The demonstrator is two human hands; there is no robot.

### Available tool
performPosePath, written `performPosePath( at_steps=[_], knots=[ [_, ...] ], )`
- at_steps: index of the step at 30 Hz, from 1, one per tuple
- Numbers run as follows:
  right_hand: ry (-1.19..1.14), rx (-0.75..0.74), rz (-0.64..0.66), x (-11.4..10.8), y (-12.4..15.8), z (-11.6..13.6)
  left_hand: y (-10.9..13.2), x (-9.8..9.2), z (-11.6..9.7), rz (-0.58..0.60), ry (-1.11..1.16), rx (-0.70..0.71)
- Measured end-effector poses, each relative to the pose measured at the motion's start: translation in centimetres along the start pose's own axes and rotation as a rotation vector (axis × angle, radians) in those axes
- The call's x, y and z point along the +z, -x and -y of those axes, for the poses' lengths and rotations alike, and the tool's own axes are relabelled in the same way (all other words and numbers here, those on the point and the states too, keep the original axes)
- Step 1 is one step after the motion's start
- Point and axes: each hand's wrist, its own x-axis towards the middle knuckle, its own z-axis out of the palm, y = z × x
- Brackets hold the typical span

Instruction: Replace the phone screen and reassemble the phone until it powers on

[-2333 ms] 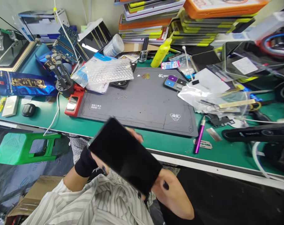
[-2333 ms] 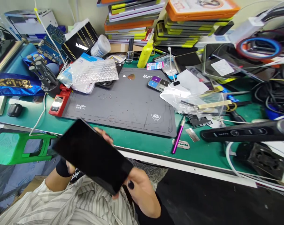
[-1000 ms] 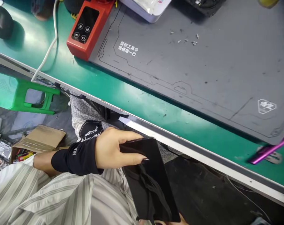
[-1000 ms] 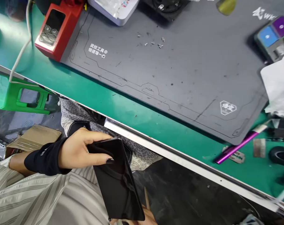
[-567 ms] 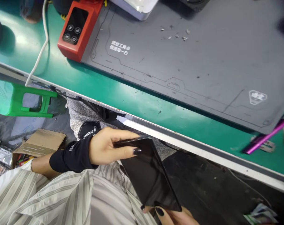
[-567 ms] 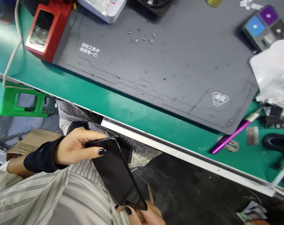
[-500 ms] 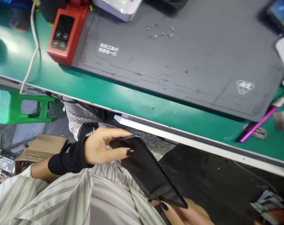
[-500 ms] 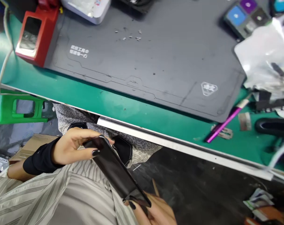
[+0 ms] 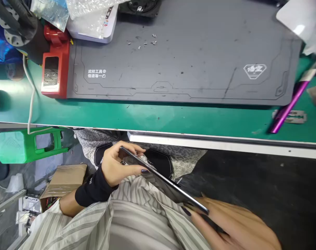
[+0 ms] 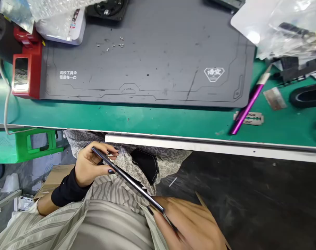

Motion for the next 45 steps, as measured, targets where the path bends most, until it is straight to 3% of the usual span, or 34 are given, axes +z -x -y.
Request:
performPosePath(
  at_steps=[6, 10, 13, 18, 22, 24, 27, 30, 34, 45],
  knots=[
    [-0.004, 0.032, 0.004, -0.3, 0.1, -0.3, -0.1, -0.3, 0.3, 0.049, 0.091, -0.007],
    [0.021, 0.012, 0.055, -0.8, -0.1, -0.3, -0.4, -1.2, 0.4, 0.100, 0.002, 0.055],
    [0.094, -0.022, 0.114, -1.7, -0.6, -0.1, -0.7, -1.7, 0.1, 0.137, -0.301, 0.230],
    [0.238, -0.087, 0.235, -2.8, -1.5, -0.1, -0.5, -0.1, -1.6, 0.258, -0.847, 0.712],
    [0.285, -0.120, 0.311, -3.2, -1.9, -0.1, -0.1, 2.0, -2.9, 0.275, -1.012, 0.778],
    [0.278, -0.130, 0.351, -3.4, -2.2, 0.0, 0.1, 2.9, -3.1, 0.338, -0.931, 0.778],
    [0.268, -0.147, 0.383, -3.5, -2.7, 0.3, 0.0, 4.0, -2.8, 0.517, -0.597, 0.734],
    [0.261, -0.160, 0.396, -3.5, -3.0, 0.5, -0.2, 4.6, -2.3, 0.561, -0.387, 0.663],
    [0.273, -0.149, 0.384, -3.3, -2.9, 0.5, -0.2, 4.6, -2.0, 0.555, -0.331, 0.604],
    [0.314, -0.131, 0.351, -3.5, -3.6, 0.8, 0.0, 4.5, -2.1, 0.547, -0.374, 0.608]
  ],
)
